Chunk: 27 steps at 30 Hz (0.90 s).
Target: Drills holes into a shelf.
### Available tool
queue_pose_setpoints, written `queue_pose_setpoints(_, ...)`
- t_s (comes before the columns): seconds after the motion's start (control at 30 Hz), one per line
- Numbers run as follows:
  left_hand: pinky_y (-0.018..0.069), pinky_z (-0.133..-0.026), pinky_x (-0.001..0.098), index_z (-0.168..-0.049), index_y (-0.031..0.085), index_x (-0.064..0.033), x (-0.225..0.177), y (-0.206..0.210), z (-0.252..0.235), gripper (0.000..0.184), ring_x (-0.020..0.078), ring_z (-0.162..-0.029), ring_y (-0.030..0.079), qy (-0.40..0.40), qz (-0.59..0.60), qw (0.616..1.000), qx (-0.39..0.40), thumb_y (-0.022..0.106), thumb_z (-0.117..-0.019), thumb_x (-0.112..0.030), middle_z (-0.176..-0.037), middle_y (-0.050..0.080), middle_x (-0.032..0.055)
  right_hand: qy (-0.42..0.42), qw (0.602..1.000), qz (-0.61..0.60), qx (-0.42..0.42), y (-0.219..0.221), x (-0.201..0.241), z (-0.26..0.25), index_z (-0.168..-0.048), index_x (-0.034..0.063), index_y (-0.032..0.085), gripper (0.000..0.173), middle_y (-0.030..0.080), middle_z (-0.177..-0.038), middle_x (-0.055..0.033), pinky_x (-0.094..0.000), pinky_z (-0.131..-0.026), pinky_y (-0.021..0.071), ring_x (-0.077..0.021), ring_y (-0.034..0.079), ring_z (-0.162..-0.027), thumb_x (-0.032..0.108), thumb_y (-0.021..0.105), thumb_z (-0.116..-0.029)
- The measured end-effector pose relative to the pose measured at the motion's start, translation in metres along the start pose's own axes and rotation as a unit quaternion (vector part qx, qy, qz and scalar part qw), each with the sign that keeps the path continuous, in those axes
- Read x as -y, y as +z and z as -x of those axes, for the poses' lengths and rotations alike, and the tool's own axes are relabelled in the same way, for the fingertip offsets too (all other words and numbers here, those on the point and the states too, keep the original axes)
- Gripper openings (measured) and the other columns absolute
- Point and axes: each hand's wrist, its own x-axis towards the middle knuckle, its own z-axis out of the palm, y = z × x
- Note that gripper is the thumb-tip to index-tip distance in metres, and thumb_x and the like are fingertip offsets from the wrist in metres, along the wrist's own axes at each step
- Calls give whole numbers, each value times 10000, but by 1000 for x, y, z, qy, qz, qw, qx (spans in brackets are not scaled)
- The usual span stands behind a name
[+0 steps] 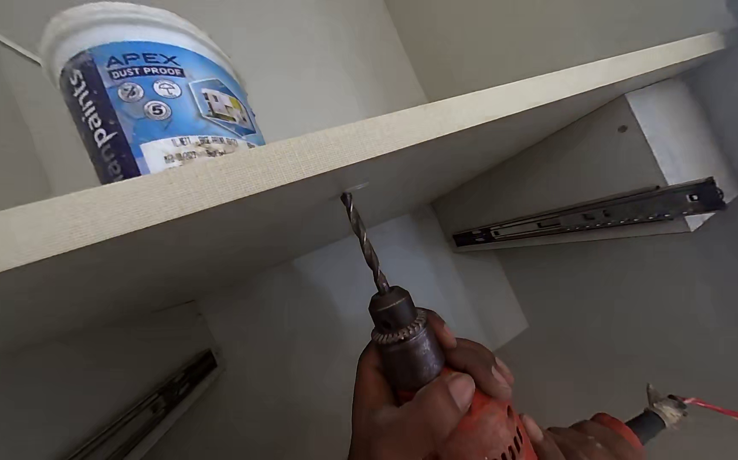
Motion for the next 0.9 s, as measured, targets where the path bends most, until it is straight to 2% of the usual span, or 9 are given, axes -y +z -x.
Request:
queue_pose_setpoints(0.2, 589, -903, 512, -1113, 556, 46, -3, 1, 0, 263, 389, -934, 735, -6, -29, 1000, -8, 662, -955, -136, -899, 711, 262, 0, 1000, 6, -1, 2, -1, 2, -1373, 139, 578, 583, 683, -909, -57, -349, -856, 467, -214, 609, -819, 527, 577, -937)
queue_pose_setpoints(0.43, 592, -898, 513, -1084, 567, 37, -3, -1, -2, 246, 388, -927, 736, -4, -38, 999, -6, 667, -948, -142, -890, 710, 260, 1, 1000, 24, -5, 6, -1, 4, -1399, 163, 551, 565, 674, -917, -44, -349, -865, 465, -214, 605, -830, 514, 549, -956)
queue_pose_setpoints(0.73, 592, -902, 523, -1091, 573, 24, 1, 2, -1, 247, 393, -933, 738, 5, -14, 1000, -9, 664, -952, -159, -893, 713, 257, -5, 999, 40, 31, -10, -4, 0, -1426, 187, 533, 586, 692, -1011, -48, -362, -856, 465, -224, 611, -858, 511, 569, -939)
queue_pose_setpoints(0.9, 593, -895, 514, -1085, 576, 23, 1, 4, -1, 241, 386, -931, 738, 9, -5, 1000, -15, 660, -952, -160, -885, 711, 257, -14, 998, 43, 36, -14, -6, -3, -1436, 186, 530, 574, 685, -1018, -59, -367, -863, 455, -229, 605, -864, 505, 549, -959)
